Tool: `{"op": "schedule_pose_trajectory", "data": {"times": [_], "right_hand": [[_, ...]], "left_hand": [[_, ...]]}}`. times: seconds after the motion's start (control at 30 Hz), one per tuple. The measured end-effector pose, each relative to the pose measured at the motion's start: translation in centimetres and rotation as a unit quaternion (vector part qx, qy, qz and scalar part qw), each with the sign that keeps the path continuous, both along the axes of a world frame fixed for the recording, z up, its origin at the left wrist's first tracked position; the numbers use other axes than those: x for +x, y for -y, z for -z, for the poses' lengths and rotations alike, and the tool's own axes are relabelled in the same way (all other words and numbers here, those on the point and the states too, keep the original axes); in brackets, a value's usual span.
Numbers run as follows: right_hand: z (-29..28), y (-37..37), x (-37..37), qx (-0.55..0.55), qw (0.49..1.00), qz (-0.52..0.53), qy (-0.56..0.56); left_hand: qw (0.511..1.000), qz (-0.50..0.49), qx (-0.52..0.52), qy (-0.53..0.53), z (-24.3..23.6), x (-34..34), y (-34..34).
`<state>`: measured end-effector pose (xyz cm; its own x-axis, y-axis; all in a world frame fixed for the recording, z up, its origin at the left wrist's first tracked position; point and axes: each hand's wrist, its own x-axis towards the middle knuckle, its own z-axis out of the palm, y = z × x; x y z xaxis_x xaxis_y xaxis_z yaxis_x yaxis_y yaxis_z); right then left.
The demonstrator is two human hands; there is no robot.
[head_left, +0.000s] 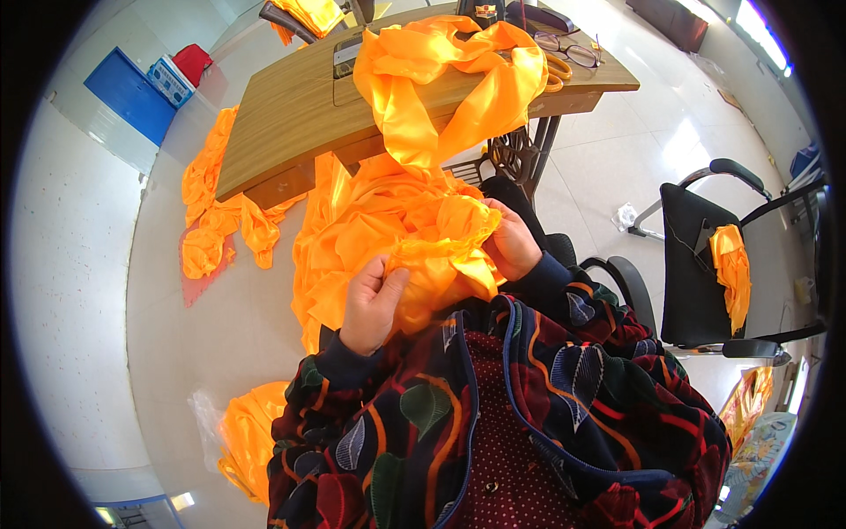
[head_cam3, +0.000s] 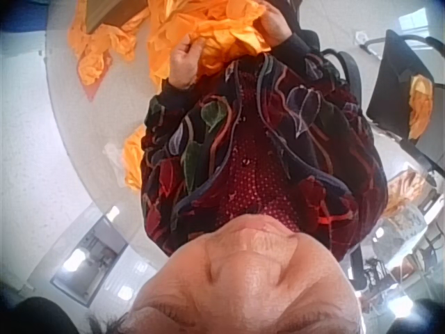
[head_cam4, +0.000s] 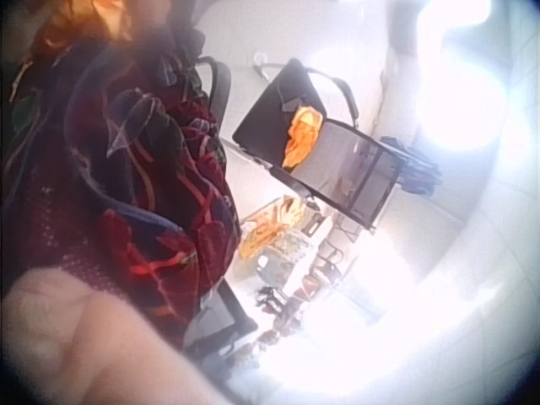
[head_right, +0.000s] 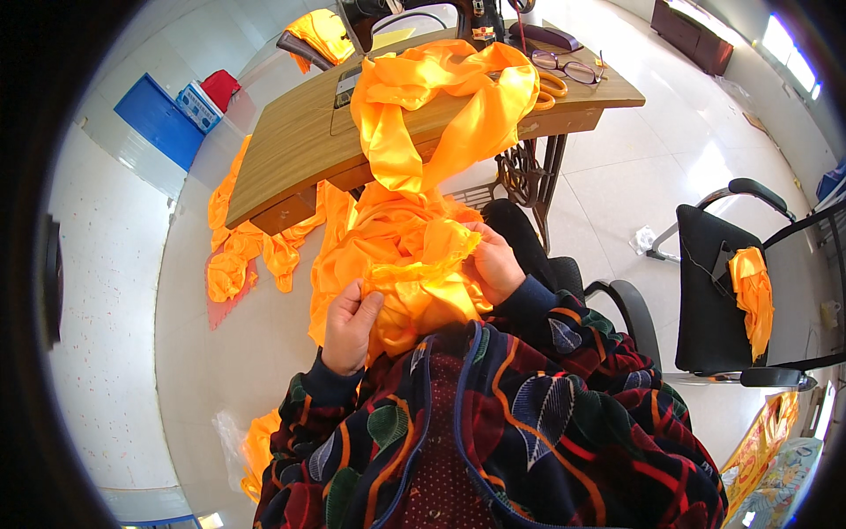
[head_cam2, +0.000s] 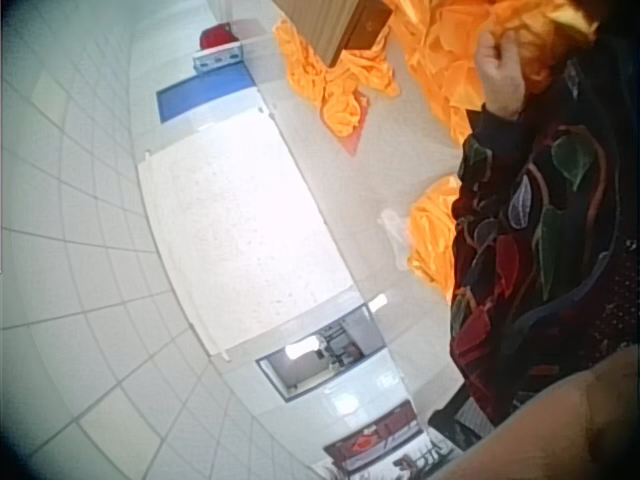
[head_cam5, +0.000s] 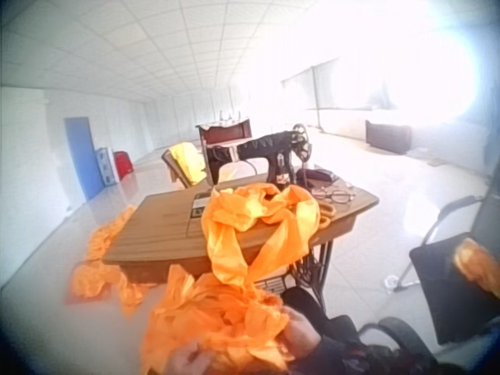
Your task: The person folds a large piece of orange fabric by hand, repeatedly aligning edges and smoothing the material. The person then places the folded fabric onto a nearby chair.
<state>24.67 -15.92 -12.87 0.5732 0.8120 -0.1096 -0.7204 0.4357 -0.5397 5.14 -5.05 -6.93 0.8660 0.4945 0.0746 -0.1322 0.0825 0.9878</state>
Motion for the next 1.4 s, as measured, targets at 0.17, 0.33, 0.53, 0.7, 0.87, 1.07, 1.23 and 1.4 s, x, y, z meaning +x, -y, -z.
{"op": "schedule_pose_trajectory", "data": {"times": [0.17,0.33,0.53,0.7,0.87,1.07,1.23,1.4], "right_hand": [[0.2,-0.1,0.1,0.003,1.000,-0.002,0.009],[0.2,-0.1,0.1,-0.005,1.000,0.000,0.010],[-0.1,-0.2,0.0,-0.008,1.000,0.002,-0.002],[-0.2,-0.1,-0.1,-0.010,1.000,0.001,0.006],[-0.3,-0.1,0.0,-0.009,1.000,0.000,0.007],[-0.2,-0.1,0.0,-0.008,1.000,-0.001,0.005],[0.3,0.0,0.2,0.011,0.999,-0.018,0.024],[0.7,0.0,0.4,0.029,0.999,-0.028,0.032]], "left_hand": [[1.000,-0.001,-0.003,0.019,0.2,0.0,-0.2],[1.000,0.005,-0.012,0.018,0.1,0.0,-0.2],[1.000,0.010,-0.015,0.018,0.0,0.0,-0.1],[1.000,0.010,-0.024,0.017,-0.1,0.1,0.0],[0.999,0.009,-0.031,0.019,0.0,0.1,0.0],[0.999,0.012,-0.033,0.015,0.0,0.1,0.0],[0.999,0.014,-0.037,0.012,-0.1,0.1,0.1],[0.999,0.019,-0.030,0.012,-0.2,0.1,0.1]]}}
